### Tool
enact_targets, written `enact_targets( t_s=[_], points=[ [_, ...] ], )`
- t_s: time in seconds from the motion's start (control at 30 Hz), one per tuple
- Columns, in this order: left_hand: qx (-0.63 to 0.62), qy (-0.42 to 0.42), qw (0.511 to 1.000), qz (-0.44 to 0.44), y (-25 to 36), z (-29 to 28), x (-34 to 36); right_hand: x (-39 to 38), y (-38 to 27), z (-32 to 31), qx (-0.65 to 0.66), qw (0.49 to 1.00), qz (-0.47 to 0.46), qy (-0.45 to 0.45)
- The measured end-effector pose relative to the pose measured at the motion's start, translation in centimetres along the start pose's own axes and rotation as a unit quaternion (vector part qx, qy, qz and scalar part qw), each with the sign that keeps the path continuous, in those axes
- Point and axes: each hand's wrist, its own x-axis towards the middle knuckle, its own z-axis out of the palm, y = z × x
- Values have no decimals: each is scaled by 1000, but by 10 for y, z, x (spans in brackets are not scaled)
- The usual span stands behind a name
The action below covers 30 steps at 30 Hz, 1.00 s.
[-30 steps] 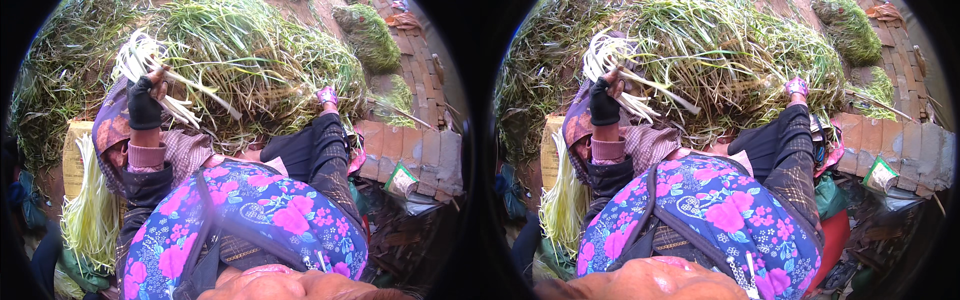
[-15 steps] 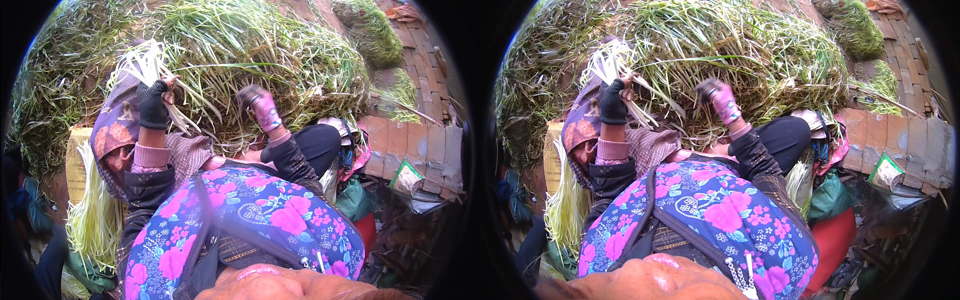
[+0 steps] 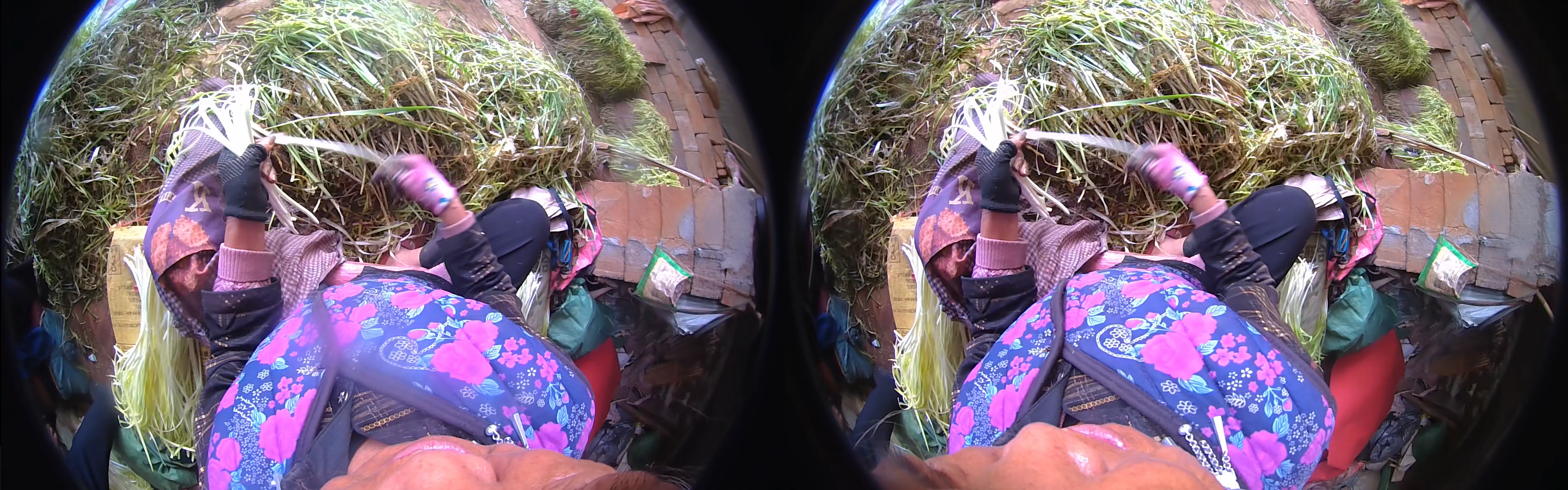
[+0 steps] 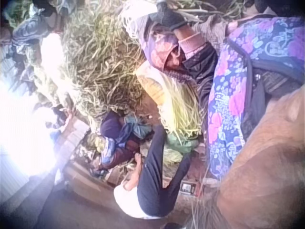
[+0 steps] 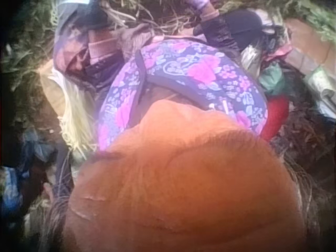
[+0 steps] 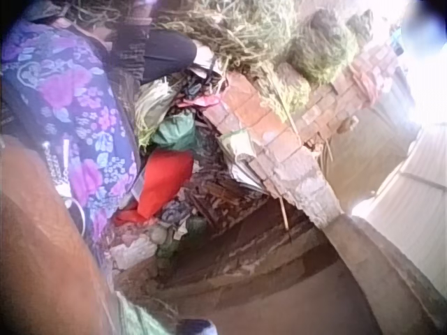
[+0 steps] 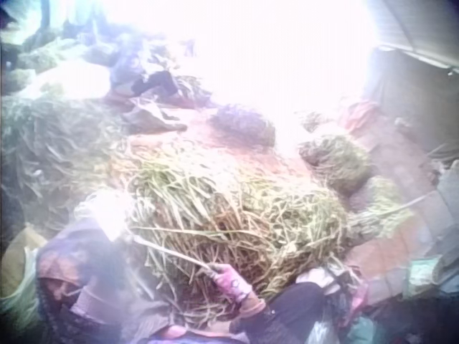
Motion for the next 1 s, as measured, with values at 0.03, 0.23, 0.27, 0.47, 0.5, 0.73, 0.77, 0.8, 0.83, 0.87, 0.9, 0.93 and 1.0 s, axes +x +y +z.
enact_targets(
  t_s=[0.03, 0.23, 0.27, 0.47, 0.5, 0.73, 0.77, 0.8, 0.83, 0.87, 0.9, 0.93, 1.0],
  points=[
    [-9, 7, 1000, 8, -2, 2, -1, -5, -8, -18, 108, 990, -56, 66],
    [30, -89, 994, -48, -21, 21, -10, 4, -48, 58, -143, 958, -232, 91],
    [18, -102, 988, -110, -21, 22, -9, 8, -48, 89, -106, 970, -213, 54],
    [-185, -2, 981, 52, 7, -4, 3, 78, -31, 40, 101, 980, -136, 100],
    [-252, 31, 965, 72, 10, -5, 5, 97, -26, 12, -23, 976, -73, 206],
    [-355, -99, 929, -12, 9, 1, 0, 136, 27, -45, -446, 873, 49, 193],
    [-333, -76, 940, -19, 9, 2, -1, 124, 29, -38, -379, 907, 57, 172],
    [-315, -67, 946, -28, 9, 4, -2, 111, 27, -31, -307, 938, 55, 154],
    [-280, -57, 958, -38, 7, 7, -2, 93, 25, -19, -221, 960, 8, 171],
    [-249, -47, 966, -41, 5, 10, -2, 77, 19, -10, -228, 962, 6, 150],
    [-205, -10, 977, -50, 0, 14, -1, 59, 13, 1, -158, 978, -28, 133],
    [-199, 0, 978, -63, -7, 19, -2, 41, 6, 12, -81, 988, -67, 112],
    [-101, -36, 989, -101, -21, 21, -3, 15, -7, 35, -57, 989, -104, 94]
  ],
)
